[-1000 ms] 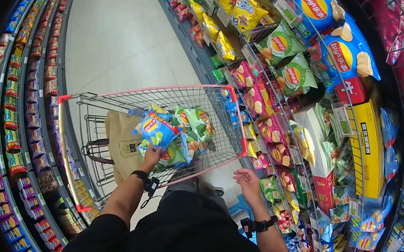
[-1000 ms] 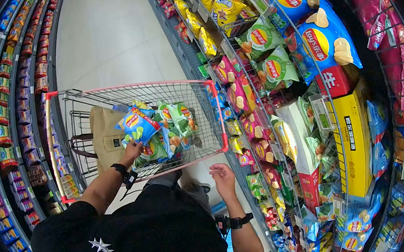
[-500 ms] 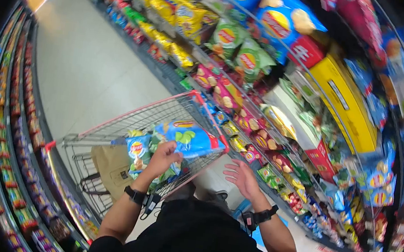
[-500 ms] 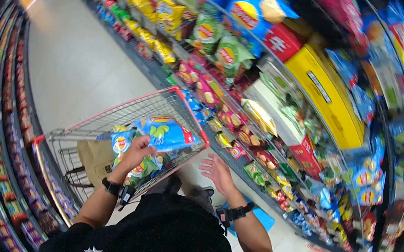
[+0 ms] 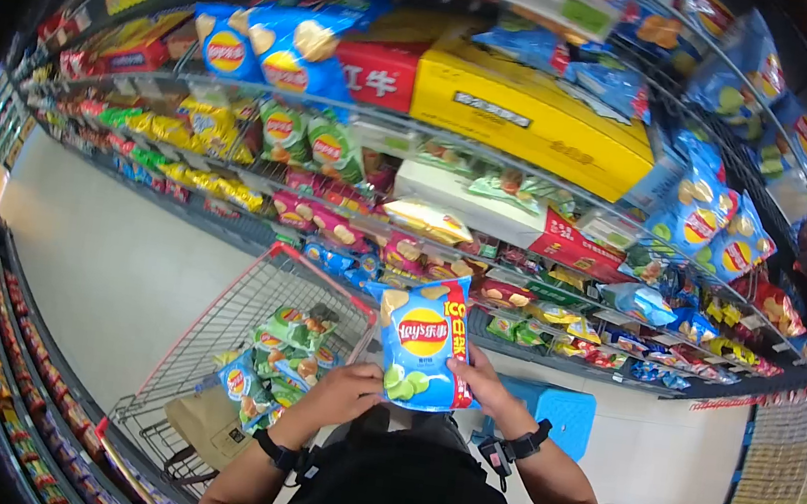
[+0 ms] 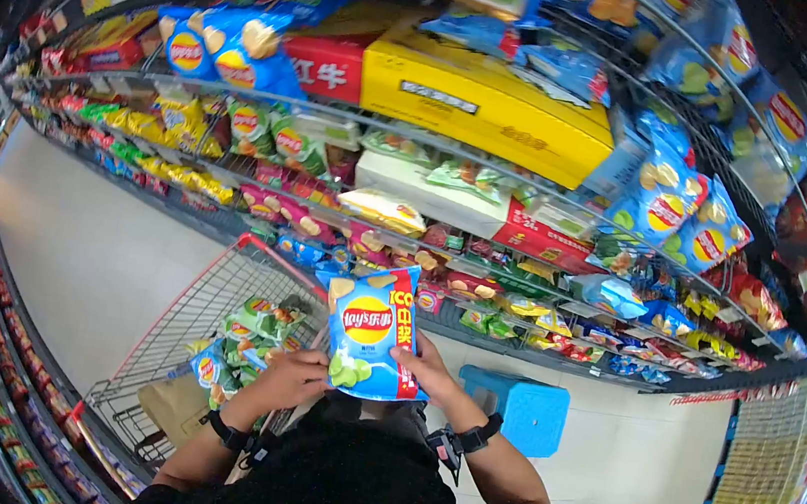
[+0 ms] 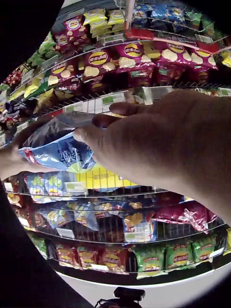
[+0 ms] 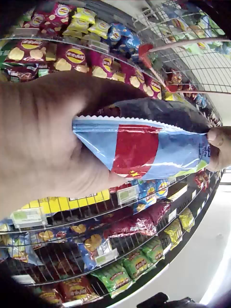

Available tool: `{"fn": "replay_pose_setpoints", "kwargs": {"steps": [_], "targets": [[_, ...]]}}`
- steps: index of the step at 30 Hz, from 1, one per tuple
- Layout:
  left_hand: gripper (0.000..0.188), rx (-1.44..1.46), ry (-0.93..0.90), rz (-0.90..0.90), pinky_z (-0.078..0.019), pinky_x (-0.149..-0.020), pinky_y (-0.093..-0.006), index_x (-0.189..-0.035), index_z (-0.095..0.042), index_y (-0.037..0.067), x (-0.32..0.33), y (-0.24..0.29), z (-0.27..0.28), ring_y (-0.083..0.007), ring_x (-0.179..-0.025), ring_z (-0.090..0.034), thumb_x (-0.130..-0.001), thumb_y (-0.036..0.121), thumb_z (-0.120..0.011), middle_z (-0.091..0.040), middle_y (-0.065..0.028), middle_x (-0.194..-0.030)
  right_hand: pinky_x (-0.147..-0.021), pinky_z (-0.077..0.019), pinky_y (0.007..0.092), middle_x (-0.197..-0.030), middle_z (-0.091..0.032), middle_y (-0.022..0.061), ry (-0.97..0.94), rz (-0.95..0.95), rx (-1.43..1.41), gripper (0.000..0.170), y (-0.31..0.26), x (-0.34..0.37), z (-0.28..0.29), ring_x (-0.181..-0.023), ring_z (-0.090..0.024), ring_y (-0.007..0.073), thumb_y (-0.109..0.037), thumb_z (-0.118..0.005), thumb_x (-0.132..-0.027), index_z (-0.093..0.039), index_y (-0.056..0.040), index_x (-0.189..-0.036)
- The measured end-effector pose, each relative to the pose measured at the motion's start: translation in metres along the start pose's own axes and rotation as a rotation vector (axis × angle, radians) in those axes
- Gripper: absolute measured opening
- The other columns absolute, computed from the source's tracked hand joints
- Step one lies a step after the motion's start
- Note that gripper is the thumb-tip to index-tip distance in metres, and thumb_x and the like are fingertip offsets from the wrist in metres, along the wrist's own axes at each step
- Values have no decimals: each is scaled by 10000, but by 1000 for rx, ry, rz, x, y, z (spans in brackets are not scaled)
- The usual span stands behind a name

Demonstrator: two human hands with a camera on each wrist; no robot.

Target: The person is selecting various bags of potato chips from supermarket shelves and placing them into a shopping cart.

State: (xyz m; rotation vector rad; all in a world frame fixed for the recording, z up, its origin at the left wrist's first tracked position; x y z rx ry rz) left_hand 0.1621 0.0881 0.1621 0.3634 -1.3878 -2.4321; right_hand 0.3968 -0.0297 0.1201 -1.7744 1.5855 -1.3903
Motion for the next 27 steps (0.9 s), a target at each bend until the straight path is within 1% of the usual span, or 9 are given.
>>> {"fn": "replay_pose_setpoints", "kwargs": {"steps": [2,5,6,7,10,14,19,24,27], "targets": [[138,-63,-40,-27,-492,-760,-370,-915,-672,31,-18,15,-13,-308,-871,-604,-815,121,-700,-604,-99,-909,-958,-492,340,-1273,-560,112,41,91,12,682,-8,14,20,-1114,-580,175,-207,-724,-873,-354,3,-1406],[442,142,-74,227,-487,-895,-364,-1164,-575,45,-39,26,-29,-244,-1042,-613,-792,183,-769,-616,-102,-1070,-949,-491,337,-1253,-563,100,116,240,-19,738,-29,36,50,-1089,-581,166,-138,-765,-827,-332,-12,-1412],[680,297,-104,301,-450,-982,-380,-1331,-426,51,-45,13,-41,-241,-1137,-571,-775,192,-792,-579,-130,-1190,-954,-487,336,-1247,-564,95,104,281,36,764,-39,46,56,-1103,-571,160,-132,-774,-816,-317,-15,-1418],[680,284,-119,293,-450,-982,-380,-1331,-426,51,-59,20,-48,-241,-1137,-571,-775,192,-792,-579,-130,-1190,-959,-483,334,-1240,-564,90,94,321,91,790,-50,58,62,-1117,-561,154,-125,-783,-806,-301,-19,-1424],[810,683,79,147,-415,-1039,-398,-1424,-287,29,-100,42,-77,-248,-1217,-518,-791,149,-777,-489,-157,-1346,-993,-457,342,-1282,-525,89,56,406,146,838,-70,85,73,-1166,-526,156,-119,-801,-785,-279,-21,-1434],[729,770,99,306,-466,-987,-359,-1402,-332,22,-144,100,-113,-190,-1183,-531,-811,90,-754,-520,-112,-1314,-1031,-422,352,-1341,-477,98,7,446,198,876,-84,115,96,-1213,-492,169,-117,-809,-779,-254,-20,-1450],[656,725,97,273,-486,-962,-354,-1362,-385,8,-173,118,-155,-181,-1123,-574,-821,91,-746,-575,-102,-1244,-1028,-422,354,-1345,-483,102,6,444,55,859,-79,131,142,-1212,-498,173,-155,-789,-810,-239,-19,-1456],[579,699,64,254,-505,-932,-346,-1311,-426,16,-195,124,-165,-179,-1085,-599,-836,125,-739,-601,-104,-1216,-944,-494,339,-1233,-590,95,141,405,1,585,-91,138,153,-1098,-582,157,-132,-737,-856,-424,-4,-1333],[571,712,53,256,-509,-926,-343,-1309,-427,14,-197,120,-161,-178,-1076,-604,-840,122,-735,-604,-103,-1212,-948,-492,344,-1238,-590,100,163,350,-16,584,-93,136,149,-1100,-582,159,-129,-736,-857,-423,-6,-1334]]}}
Point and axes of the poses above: each hand's wrist, its own x-axis away from the middle knuckle, its own z-axis out of the back of the hand, y = z × x, the point moved 2 cm from there along -x, towards the middle knuckle
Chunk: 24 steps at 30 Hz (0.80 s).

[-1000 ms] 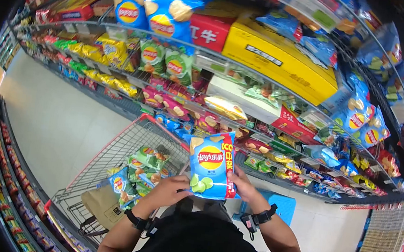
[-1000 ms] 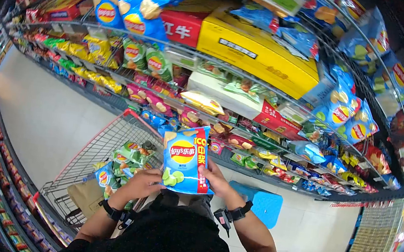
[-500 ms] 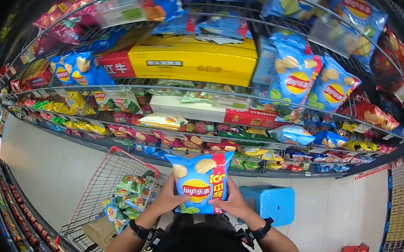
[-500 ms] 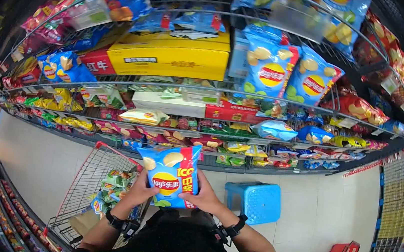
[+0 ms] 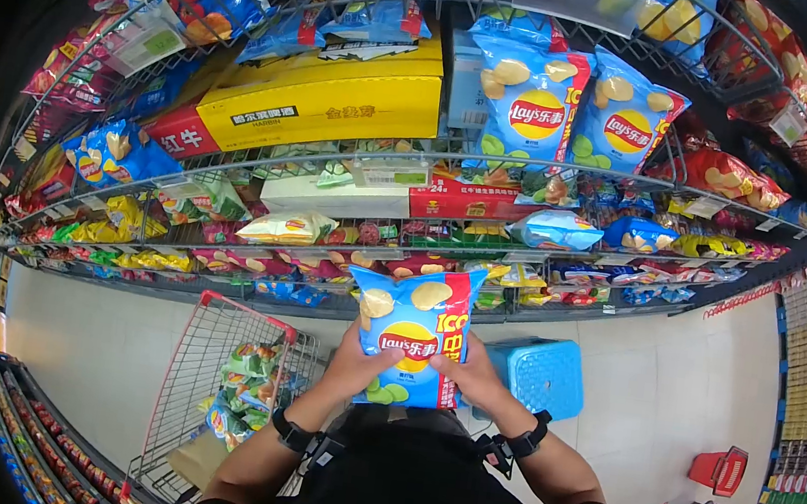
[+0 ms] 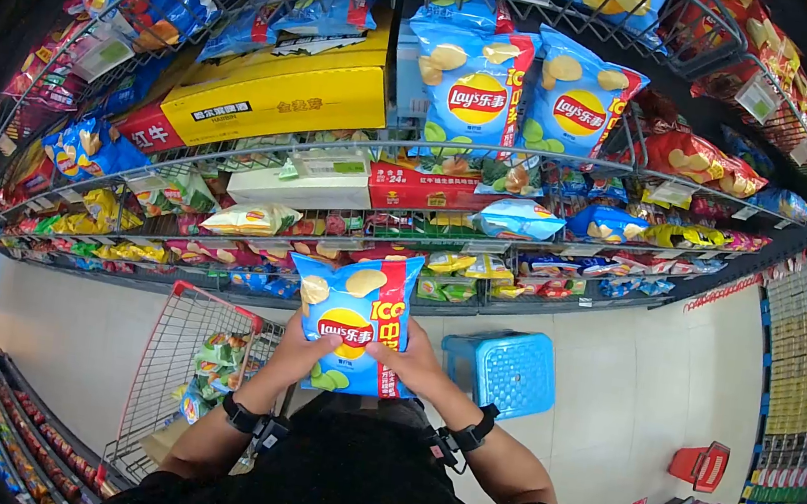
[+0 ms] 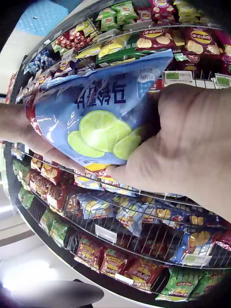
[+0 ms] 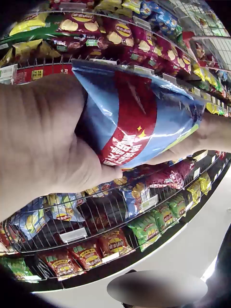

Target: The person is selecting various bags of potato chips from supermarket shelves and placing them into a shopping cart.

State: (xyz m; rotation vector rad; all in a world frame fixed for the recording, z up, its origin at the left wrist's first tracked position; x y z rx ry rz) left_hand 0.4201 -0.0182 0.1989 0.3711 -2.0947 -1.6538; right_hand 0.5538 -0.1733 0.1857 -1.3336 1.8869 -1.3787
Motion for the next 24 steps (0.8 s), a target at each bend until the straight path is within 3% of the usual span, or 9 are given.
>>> {"fn": "replay_pose_setpoints", "kwargs": {"steps": [8,10,12,15,16,18,20,21,24], "targets": [[640,8,-10,-7,-474,-963,-347,-1376,-363,2,7,-7,49,-192,-1130,-564,-847,100,-710,-552,-126,-1269,-930,-499,341,-1188,-621,102,48,26,-50,546,20,-21,-37,-1060,-603,160,-153,-742,-854,-463,11,-1293],[659,-12,134,-260,-484,-918,-323,-1396,-345,17,5,-6,66,-190,-1090,-579,-848,96,-703,-557,-115,-1244,-922,-502,338,-1171,-629,101,68,15,-54,530,27,-32,-48,-1051,-607,159,-159,-747,-850,-479,13,-1274],[653,-115,223,-302,-478,-888,-308,-1389,-357,37,11,-5,94,-195,-1094,-567,-840,85,-706,-557,-93,-1204,-900,-510,329,-1145,-639,101,232,49,85,504,28,-45,-58,-1030,-610,147,-170,-757,-839,-501,15,-1232],[681,-264,-41,-113,-454,-932,-341,-1376,-359,58,22,-1,118,-203,-1171,-508,-811,84,-737,-521,-82,-1192,-903,-497,338,-1162,-631,102,257,164,209,492,33,-59,-84,-1022,-612,157,-168,-757,-830,-509,-11,-1224],[681,-255,-29,-116,-454,-932,-341,-1376,-359,58,27,7,117,-203,-1171,-508,-811,84,-737,-521,-82,-1192,-910,-490,344,-1174,-627,102,258,250,302,488,36,-63,-92,-1030,-611,164,-166,-754,-828,-512,-24,-1227],[745,-204,149,-257,-468,-919,-310,-1388,-335,67,34,17,117,-210,-1109,-558,-781,91,-766,-528,-90,-1208,-928,-470,346,-1214,-605,106,158,280,398,518,33,-62,-114,-1089,-589,196,-155,-750,-820,-507,-45,-1264],[781,-151,257,-316,-472,-935,-312,-1383,-320,56,37,16,131,-213,-1108,-571,-758,93,-786,-515,-105,-1253,-965,-446,362,-1323,-526,117,-60,449,585,595,20,-55,-148,-1220,-510,231,-144,-751,-808,-479,-55,-1330],[784,-107,278,-306,-472,-943,-327,-1377,-320,44,37,17,139,-210,-1127,-564,-753,91,-792,-514,-114,-1266,-1012,-411,394,-1429,-415,114,-192,404,631,676,21,-54,-157,-1330,-401,270,-139,-753,-799,-440,-75,-1394],[756,4,312,-266,-487,-940,-348,-1351,-352,9,29,15,167,-183,-1116,-579,-749,85,-803,-558,-117,-1236,-1050,-379,416,-1456,-378,128,-185,503,756,701,23,-62,-159,-1349,-380,279,-146,-758,-795,-426,-65,-1407]]}}
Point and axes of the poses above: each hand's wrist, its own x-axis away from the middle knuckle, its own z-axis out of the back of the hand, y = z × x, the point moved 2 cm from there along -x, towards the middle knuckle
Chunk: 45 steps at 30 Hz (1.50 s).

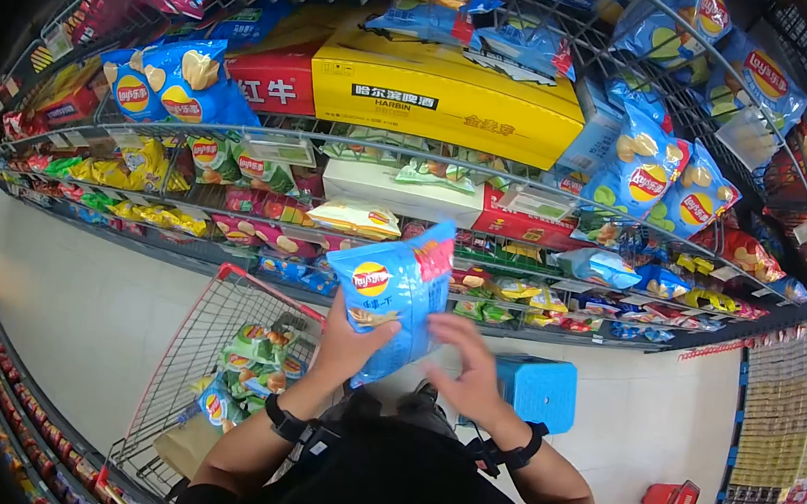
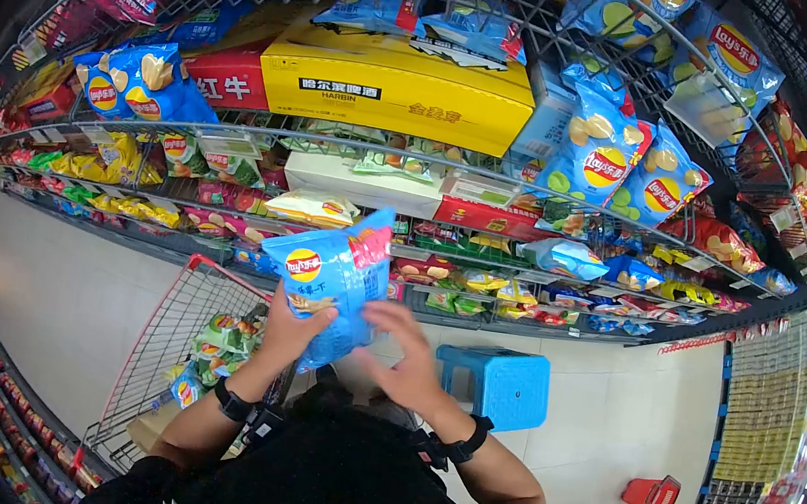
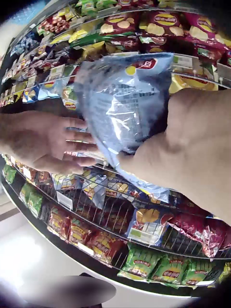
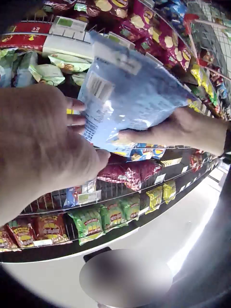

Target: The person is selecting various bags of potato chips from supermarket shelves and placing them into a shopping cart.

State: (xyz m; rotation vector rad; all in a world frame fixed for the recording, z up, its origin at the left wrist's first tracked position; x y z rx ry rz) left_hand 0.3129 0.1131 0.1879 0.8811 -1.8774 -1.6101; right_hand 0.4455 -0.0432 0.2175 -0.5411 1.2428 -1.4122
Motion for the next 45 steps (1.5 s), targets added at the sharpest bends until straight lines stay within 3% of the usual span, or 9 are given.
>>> {"fn": "replay_pose_setpoints", "kwargs": {"steps": [3,10,18,24,26,36,37,39,45], "targets": [[683,-6,-216,183,-508,-918,-343,-1316,-416,6,-4,0,17,-157,-1062,-611,-757,80,-802,-617,-97,-1174,-1058,-366,394,-1408,-430,138,357,-140,-383,698,-7,-21,3,-1298,-428,259,-190,-780,-797,-436,-26,-1382],[758,-2,-654,171,-470,-973,-361,-1340,-410,15,-16,4,22,-175,-1137,-570,-721,109,-837,-587,-93,-1240,-1009,-409,347,-1289,-512,105,204,-239,-491,693,2,-22,16,-1176,-501,172,-291,-803,-806,-452,6,-1324],[858,78,-502,-73,-466,-962,-337,-1396,-328,25,-20,20,-14,-171,-1120,-567,-732,185,-847,-548,-88,-1265,-884,-492,316,-1129,-601,72,376,-411,-408,549,2,-27,33,-1011,-573,125,-198,-751,-853,-468,-9,-1283],[670,-77,-360,193,-485,-920,-316,-1340,-414,22,-43,-7,-28,-190,-1066,-598,-807,185,-785,-585,-96,-1199,-916,-483,336,-1180,-576,85,332,-497,-626,576,37,-23,29,-1052,-563,155,-219,-709,-887,-416,3,-1330],[557,229,-263,411,-499,-902,-325,-1298,-457,13,-46,-19,-33,-189,-1053,-605,-853,195,-738,-604,-100,-1168,-917,-491,337,-1192,-577,94,301,-548,-687,570,39,-20,26,-1057,-573,162,-216,-703,-892,-415,5,-1331],[567,229,-208,423,-508,-855,-317,-1320,-435,21,-56,-17,-49,-173,-1013,-608,-869,213,-720,-599,-96,-1168,-894,-527,343,-1180,-606,119,324,-689,-917,532,50,-16,39,-1043,-613,185,-158,-691,-890,-429,7,-1322],[567,227,-207,423,-508,-855,-317,-1320,-435,21,-54,-21,-50,-173,-1013,-608,-869,213,-720,-599,-96,-1168,-891,-526,339,-1181,-602,122,333,-655,-843,536,51,-15,42,-1037,-615,184,-142,-697,-879,-429,3,-1319],[592,-171,-78,-99,-507,-816,-301,-1342,-427,39,-55,-23,-46,-156,-981,-606,-853,182,-728,-603,-79,-1134,-910,-507,347,-1215,-576,144,354,-597,-692,583,51,-16,47,-1062,-602,197,-129,-741,-828,-436,3,-1307],[682,-239,-265,56,-497,-863,-305,-1388,-381,59,-44,-12,-57,-193,-1050,-587,-821,153,-750,-565,-108,-1189,-950,-469,394,-1252,-509,128,331,-404,-245,700,48,-17,38,-1153,-533,232,-160,-792,-764,-413,-2,-1331]]}}
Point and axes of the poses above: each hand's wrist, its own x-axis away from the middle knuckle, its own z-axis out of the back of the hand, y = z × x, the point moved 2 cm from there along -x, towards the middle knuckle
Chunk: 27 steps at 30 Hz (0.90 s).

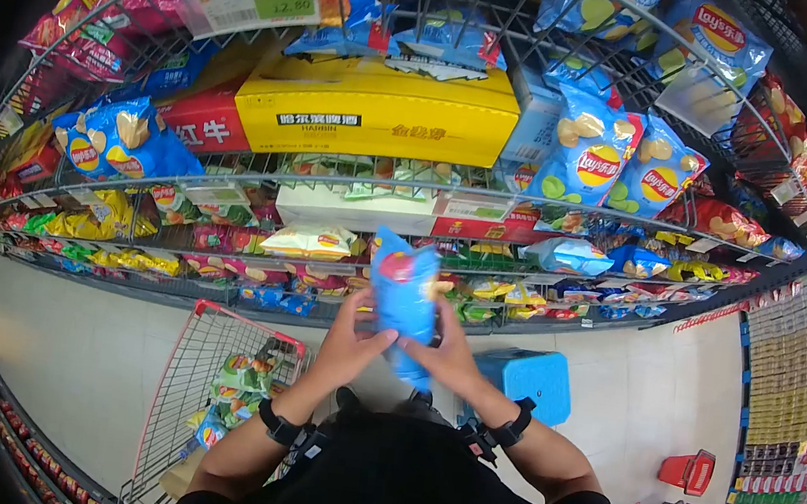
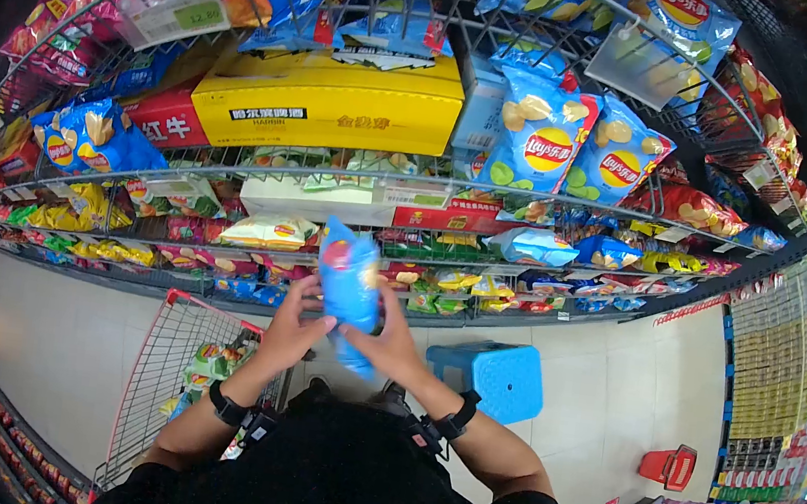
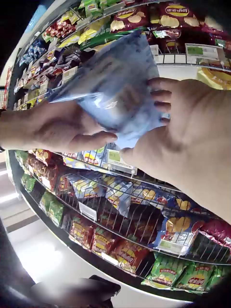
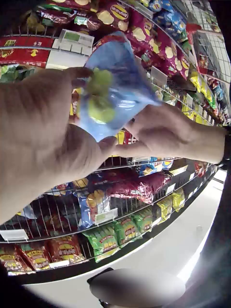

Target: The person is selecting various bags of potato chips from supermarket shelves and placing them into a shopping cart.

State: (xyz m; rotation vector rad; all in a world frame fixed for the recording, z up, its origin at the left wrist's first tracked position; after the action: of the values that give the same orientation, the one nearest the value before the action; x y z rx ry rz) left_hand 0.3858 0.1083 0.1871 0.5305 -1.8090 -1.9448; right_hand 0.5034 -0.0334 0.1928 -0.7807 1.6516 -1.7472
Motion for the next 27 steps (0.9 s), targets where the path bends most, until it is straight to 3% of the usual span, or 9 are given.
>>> {"fn": "replay_pose_setpoints", "kwargs": {"steps": [3,5,9,11,13,17,21,23,27], "targets": [[700,52,127,-130,-493,-945,-352,-1374,-367,21,-6,-7,5,-194,-1046,-611,-807,137,-762,-595,-115,-1171,-952,-465,390,-1302,-457,81,-199,102,61,711,-23,1,2,-1218,-483,235,-154,-786,-776,-407,-112,-1377],[698,200,125,65,-486,-967,-376,-1358,-370,-3,-7,7,9,-203,-1125,-577,-799,116,-770,-572,-130,-1238,-957,-467,386,-1282,-475,60,-386,133,180,724,-21,1,6,-1185,-515,246,-160,-785,-782,-394,-175,-1392],[656,207,-24,95,-478,-978,-373,-1339,-394,22,-1,33,14,-205,-1147,-569,-802,95,-763,-562,-126,-1267,-915,-495,371,-1256,-518,133,-6,128,169,665,-41,-15,34,-1119,-561,230,-173,-787,-795,-428,-30,-1337],[675,216,-56,65,-476,-983,-373,-1348,-388,27,-2,48,14,-206,-1151,-567,-796,95,-770,-563,-123,-1261,-920,-498,358,-1239,-549,153,-94,74,139,623,-55,-21,48,-1113,-574,204,-164,-779,-812,-440,19,-1301],[715,181,-137,-88,-472,-987,-369,-1358,-377,25,-8,82,13,-199,-1155,-563,-781,115,-790,-564,-121,-1254,-930,-498,354,-1216,-578,126,-260,141,-49,613,-90,-18,53,-1112,-582,183,-159,-775,-819,-437,5,-1304],[785,-83,-183,-250,-466,-975,-361,-1329,-417,14,-30,167,16,-207,-1169,-542,-694,152,-859,-548,-109,-1261,-951,-494,348,-1200,-597,106,-146,406,35,615,-181,-16,75,-1101,-592,177,-125,-796,-792,-458,-8,-1292],[852,-431,41,-899,-438,-1002,-361,-1363,-427,-3,-64,234,7,-219,-1225,-494,-623,83,-840,-529,-118,-1274,-950,-467,347,-1168,-615,126,43,675,166,574,-234,-28,93,-1086,-602,201,-153,-820,-755,-518,-6,-1221],[852,-255,82,-718,-423,-1011,-376,-1386,-402,-8,-84,250,-9,-242,-1193,-529,-668,122,-841,-540,-135,-1285,-940,-469,350,-1160,-617,127,95,756,248,498,-237,-54,105,-1070,-603,197,-118,-765,-802,-509,-1,-1212],[646,-363,48,-641,-452,-959,-352,-1303,-470,-14,-137,240,-27,-226,-1132,-567,-789,223,-780,-573,-144,-1242,-914,-468,369,-1141,-608,151,124,735,140,437,-220,-106,120,-1039,-611,241,-102,-733,-814,-521,4,-1181]]}}
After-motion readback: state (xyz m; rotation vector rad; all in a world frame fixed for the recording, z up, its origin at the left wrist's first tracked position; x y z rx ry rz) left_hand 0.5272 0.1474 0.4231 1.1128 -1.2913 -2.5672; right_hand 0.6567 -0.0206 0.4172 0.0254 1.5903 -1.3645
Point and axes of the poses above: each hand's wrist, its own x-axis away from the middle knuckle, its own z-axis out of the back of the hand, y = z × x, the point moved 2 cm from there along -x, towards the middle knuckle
